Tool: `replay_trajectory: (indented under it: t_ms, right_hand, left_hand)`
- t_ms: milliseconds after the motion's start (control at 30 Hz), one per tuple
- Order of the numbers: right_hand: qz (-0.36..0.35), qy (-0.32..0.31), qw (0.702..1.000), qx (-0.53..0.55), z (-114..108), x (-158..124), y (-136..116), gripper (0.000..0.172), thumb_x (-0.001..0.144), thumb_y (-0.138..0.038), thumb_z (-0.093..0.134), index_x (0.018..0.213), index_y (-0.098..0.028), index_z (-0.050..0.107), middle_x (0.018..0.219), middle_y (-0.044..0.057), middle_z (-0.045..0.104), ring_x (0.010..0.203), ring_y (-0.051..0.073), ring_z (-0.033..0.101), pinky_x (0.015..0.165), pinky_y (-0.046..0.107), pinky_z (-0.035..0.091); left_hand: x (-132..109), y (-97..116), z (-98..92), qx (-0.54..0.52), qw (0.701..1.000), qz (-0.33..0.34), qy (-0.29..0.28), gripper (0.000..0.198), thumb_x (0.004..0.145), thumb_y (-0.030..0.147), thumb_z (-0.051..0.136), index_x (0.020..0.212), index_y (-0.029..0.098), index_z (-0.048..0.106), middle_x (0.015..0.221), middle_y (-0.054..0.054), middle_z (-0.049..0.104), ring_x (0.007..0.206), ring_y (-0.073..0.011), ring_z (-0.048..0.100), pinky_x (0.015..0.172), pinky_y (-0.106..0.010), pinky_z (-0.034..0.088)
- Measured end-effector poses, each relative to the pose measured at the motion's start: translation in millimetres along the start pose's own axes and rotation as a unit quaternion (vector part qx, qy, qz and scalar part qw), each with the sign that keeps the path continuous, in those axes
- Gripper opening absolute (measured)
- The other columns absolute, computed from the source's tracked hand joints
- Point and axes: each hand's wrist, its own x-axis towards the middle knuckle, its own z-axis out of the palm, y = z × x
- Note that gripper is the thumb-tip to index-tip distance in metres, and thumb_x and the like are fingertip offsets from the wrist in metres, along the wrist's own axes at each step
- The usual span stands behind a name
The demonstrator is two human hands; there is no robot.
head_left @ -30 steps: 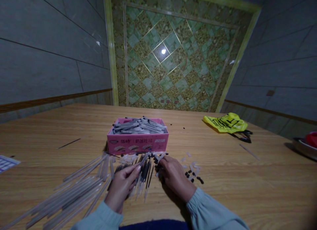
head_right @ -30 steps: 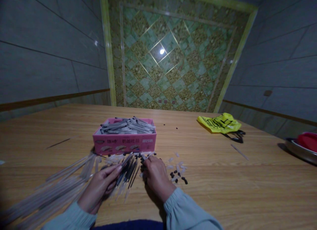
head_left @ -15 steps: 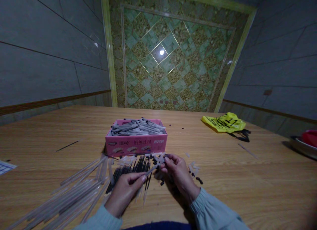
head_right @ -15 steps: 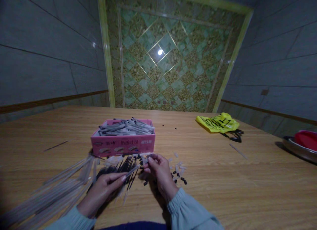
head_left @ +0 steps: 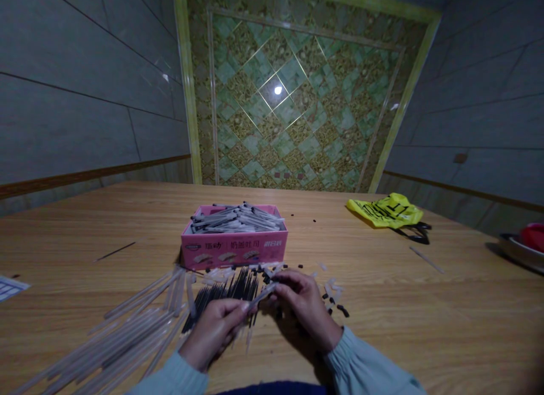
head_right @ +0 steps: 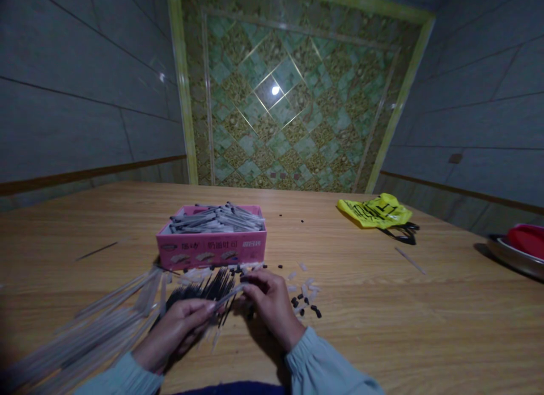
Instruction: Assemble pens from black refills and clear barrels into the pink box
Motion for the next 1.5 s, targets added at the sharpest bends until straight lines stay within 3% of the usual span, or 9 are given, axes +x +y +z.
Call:
replay_trajectory:
  t_ms: [67,233,467,700,867,1133,1267,1433,1500]
  right_hand:
    - [-0.047,-0.026,0.996,-0.072,-4.6,-0.4,-3.7,0.015,0.077,-0.027,0.068,0.089,-0.017,0.071,0.084,0.005,0.066,0.071,0.017,0.064,0.065,0.027,0.052]
    - [-0.144,-0.088,0.963,-0.210,-11.6,-1.9,-13.4,0.014,0.084,-0.024,0.060,0.089,-0.017,0.071,0.077,0.005,0.065,0.071,0.016,0.061,0.064,0.025,0.047]
    - [-0.160,-0.073,0.947,-0.270,-10.3,-4.6,-12.5,0.017,0.086,-0.025,0.057,0.088,-0.015,0.071,0.077,0.006,0.067,0.072,0.017,0.061,0.064,0.025,0.045]
    - [-0.062,-0.077,0.971,-0.218,-8.5,-5.9,-13.0,0.013,0.079,-0.023,0.062,0.078,-0.014,0.071,0.069,0.003,0.065,0.067,0.017,0.059,0.061,0.025,0.042]
    - [-0.001,-0.054,0.987,-0.148,-4.8,-5.5,-12.9,0.014,0.077,-0.025,0.061,0.074,-0.013,0.069,0.065,0.002,0.062,0.064,0.016,0.055,0.058,0.024,0.041]
    - [-0.004,0.052,0.997,-0.051,13.5,-12.6,-8.6,0.030,0.086,-0.034,0.054,0.111,-0.017,0.055,0.069,-0.002,0.054,0.060,0.013,0.050,0.054,0.022,0.041]
    - [-0.030,0.019,0.992,-0.121,24.3,-23.6,-4.0,0.029,0.086,-0.029,0.054,0.113,-0.018,0.055,0.075,0.000,0.057,0.070,0.016,0.054,0.065,0.026,0.043]
    - [-0.059,-0.062,0.970,-0.228,30.5,-32.8,-3.6,0.033,0.085,-0.023,0.053,0.118,-0.020,0.052,0.076,0.001,0.060,0.070,0.017,0.055,0.066,0.027,0.042]
    - [-0.074,-0.071,0.961,-0.258,30.7,-33.1,-3.2,0.033,0.085,-0.022,0.052,0.118,-0.021,0.051,0.078,0.002,0.062,0.072,0.017,0.056,0.066,0.027,0.042]
  left_hand:
    - [-0.6,0.3,-1.1,-0.024,0.999,-0.028,-0.030,0.061,0.056,0.069,0.063,0.079,0.013,0.065,0.038,0.014,0.024,0.033,-0.0035,0.010,0.035,-0.021,0.004]
    - [-1.9,0.0,-3.9,0.034,0.998,0.032,-0.046,0.060,0.062,0.070,0.057,0.072,0.012,0.065,0.033,0.012,0.025,0.033,-0.0051,0.015,0.038,-0.023,0.010]
    - [-9.9,6.3,0.1,0.224,0.960,0.163,0.035,0.042,0.080,0.045,0.049,0.064,0.013,0.071,0.050,-0.001,0.054,0.051,-0.0132,0.045,0.049,-0.025,0.029]
    - [-20.1,8.7,0.1,0.429,0.824,0.338,0.146,0.026,0.083,0.028,0.049,0.079,0.024,0.075,0.071,-0.005,0.072,0.064,-0.0187,0.064,0.060,-0.027,0.046]
    - [-17.4,3.6,-0.2,0.526,0.737,0.386,0.177,0.027,0.086,0.026,0.046,0.090,0.023,0.072,0.082,-0.006,0.074,0.067,-0.0189,0.067,0.060,-0.029,0.049]
    - [-10.1,3.8,-9.2,0.456,0.777,0.355,0.251,0.028,0.087,0.030,0.047,0.100,0.021,0.071,0.100,-0.007,0.073,0.094,-0.0221,0.065,0.084,-0.032,0.047]
    - [-2.5,36.6,-26.9,0.443,0.767,0.357,0.295,0.028,0.087,0.030,0.047,0.098,0.020,0.071,0.100,-0.007,0.072,0.096,-0.0220,0.063,0.087,-0.032,0.045]
    - [42.1,129.6,-58.1,0.458,0.753,0.342,0.327,0.024,0.083,0.028,0.053,0.096,0.020,0.072,0.105,-0.008,0.069,0.105,-0.0259,0.058,0.092,-0.037,0.042]
    - [51.6,150.4,-63.5,0.450,0.761,0.323,0.337,0.024,0.083,0.028,0.054,0.097,0.017,0.070,0.102,-0.011,0.068,0.102,-0.0270,0.059,0.090,-0.039,0.044]
